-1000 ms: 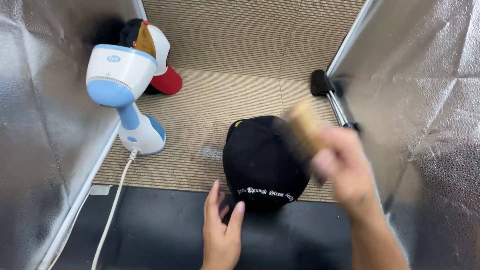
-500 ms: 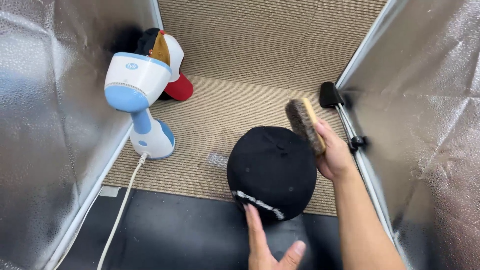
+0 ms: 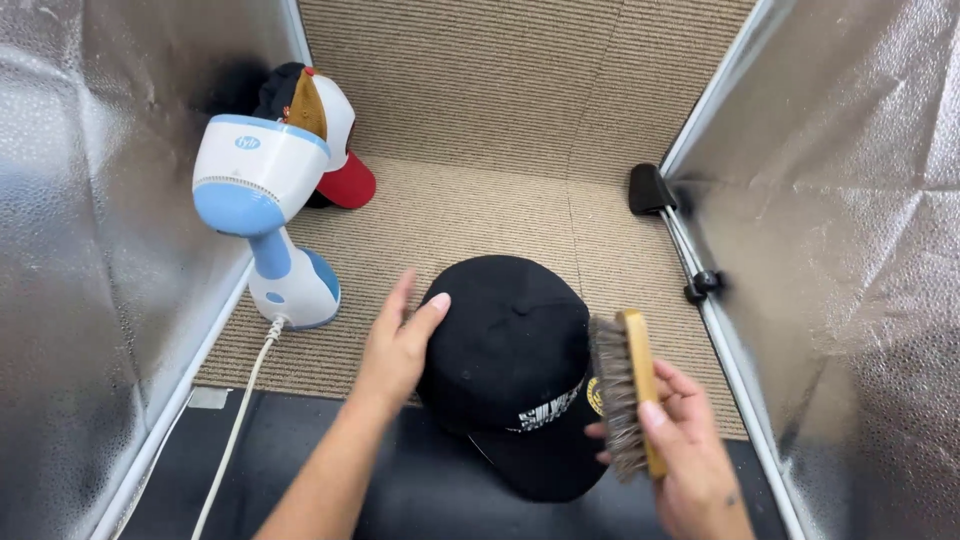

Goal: The person cleans a black baseball cap by first brushing it with a wooden-handled brush. They then use a handheld garment steamer to steam the cap's surface. Finally, they brush the cap again to finish the cleaning process.

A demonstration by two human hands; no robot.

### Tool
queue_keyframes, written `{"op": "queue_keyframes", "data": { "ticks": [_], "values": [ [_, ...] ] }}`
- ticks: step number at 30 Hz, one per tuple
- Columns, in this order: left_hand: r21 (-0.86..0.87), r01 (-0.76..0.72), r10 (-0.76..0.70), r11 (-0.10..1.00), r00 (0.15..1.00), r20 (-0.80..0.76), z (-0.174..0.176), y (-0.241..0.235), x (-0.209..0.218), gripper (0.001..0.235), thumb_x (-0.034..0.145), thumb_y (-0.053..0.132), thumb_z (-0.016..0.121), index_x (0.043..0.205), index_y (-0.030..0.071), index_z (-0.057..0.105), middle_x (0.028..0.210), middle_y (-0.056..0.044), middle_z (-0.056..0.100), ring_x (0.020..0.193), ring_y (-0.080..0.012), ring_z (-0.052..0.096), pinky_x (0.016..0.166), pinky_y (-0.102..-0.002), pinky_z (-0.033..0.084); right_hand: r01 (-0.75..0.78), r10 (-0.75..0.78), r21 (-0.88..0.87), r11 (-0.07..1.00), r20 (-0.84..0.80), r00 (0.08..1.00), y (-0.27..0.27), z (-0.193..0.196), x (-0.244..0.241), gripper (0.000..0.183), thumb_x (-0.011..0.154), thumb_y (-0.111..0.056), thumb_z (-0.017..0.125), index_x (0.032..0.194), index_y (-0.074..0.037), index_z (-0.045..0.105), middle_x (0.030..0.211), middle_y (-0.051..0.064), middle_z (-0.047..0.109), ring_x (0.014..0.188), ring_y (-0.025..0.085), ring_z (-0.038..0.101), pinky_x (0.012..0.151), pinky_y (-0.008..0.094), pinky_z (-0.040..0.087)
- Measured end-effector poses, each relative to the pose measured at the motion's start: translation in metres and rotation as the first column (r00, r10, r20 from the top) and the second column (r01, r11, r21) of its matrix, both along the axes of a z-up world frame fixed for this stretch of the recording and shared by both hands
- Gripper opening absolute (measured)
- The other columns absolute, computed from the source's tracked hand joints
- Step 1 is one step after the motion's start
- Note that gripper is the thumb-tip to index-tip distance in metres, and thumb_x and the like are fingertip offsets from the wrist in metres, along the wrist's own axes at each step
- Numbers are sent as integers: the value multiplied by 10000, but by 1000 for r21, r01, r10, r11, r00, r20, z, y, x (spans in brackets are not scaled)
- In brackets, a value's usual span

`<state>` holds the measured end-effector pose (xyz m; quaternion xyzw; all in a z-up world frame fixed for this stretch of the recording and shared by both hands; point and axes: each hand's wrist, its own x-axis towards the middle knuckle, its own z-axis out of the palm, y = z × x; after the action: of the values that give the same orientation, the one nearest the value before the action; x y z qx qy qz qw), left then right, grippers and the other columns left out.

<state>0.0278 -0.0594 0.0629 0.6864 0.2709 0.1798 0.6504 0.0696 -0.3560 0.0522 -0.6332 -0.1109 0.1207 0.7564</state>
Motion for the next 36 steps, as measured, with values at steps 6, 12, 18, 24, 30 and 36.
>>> {"op": "queue_keyframes", "data": {
  "ticks": [6, 12, 18, 24, 30, 36],
  "values": [
    [558, -206, 44, 804, 956, 289, -32, -69, -41, 772, 902, 457, 666, 1526, 78, 413, 1643, -217, 323, 1529, -363, 289, 1225, -482, 204, 247, 259, -425, 871, 824, 505, 18, 56, 4, 457, 908, -206, 668, 1333, -48, 611, 1372, 154, 562, 1289, 285, 575, 1148, 396, 422],
    [444, -170, 26, 880, 950, 312, -39, -69, -37, 756, 912, 432, 634, 1532, 75, 390, 1657, -219, 276, 1532, -355, 291, 1218, -492, 235, 651, 202, -596, 469, 790, 578, 46, 51, 91, 388, 978, -402, 625, 1340, -267, 666, 1187, 165, 542, 870, 398, 650, 743, 546, 524],
    [440, -183, 7, 879, 928, 372, -48, -69, -36, 711, 928, 371, 628, 1527, 73, 389, 1651, -207, 288, 1526, -332, 322, 1229, -464, 226, 611, 437, -684, 398, 727, 529, 50, 55, 77, 427, 931, -422, 630, 1357, -397, 624, 1138, 128, 532, 704, 367, 650, 584, 509, 532],
    [468, -212, -4, 858, 908, 418, -54, -69, -36, 716, 935, 360, 616, 1525, 38, 370, 1644, -238, 284, 1537, -363, 288, 1240, -475, 203, 209, 679, -775, 596, 625, 386, 95, 97, 57, 390, 964, -438, 572, 1316, -333, 703, 1124, 69, 613, 920, 292, 679, 780, 438, 518],
    [389, -115, -7, 914, 955, 296, -42, -69, -44, 716, 914, 379, 621, 1538, 112, 390, 1683, -190, 229, 1567, -335, 197, 1238, -505, 150, -10, 442, -978, 209, 86, 893, 112, 41, 186, 533, 931, -479, 520, 1380, -236, 673, 1477, 24, 613, 1415, 239, 523, 1191, 356, 363],
    [32, -25, 21, 999, 992, 126, -38, -83, -53, 948, 918, 497, 561, 1643, 225, 16, 1754, -52, -64, 1612, -227, -121, 1252, -462, 23, -203, 144, -148, 968, -335, 931, 102, -13, 163, 302, 1038, -322, 543, 1298, -175, 589, 1067, 112, 669, 837, 186, 628, 632, 328, 499]
  ]
}}
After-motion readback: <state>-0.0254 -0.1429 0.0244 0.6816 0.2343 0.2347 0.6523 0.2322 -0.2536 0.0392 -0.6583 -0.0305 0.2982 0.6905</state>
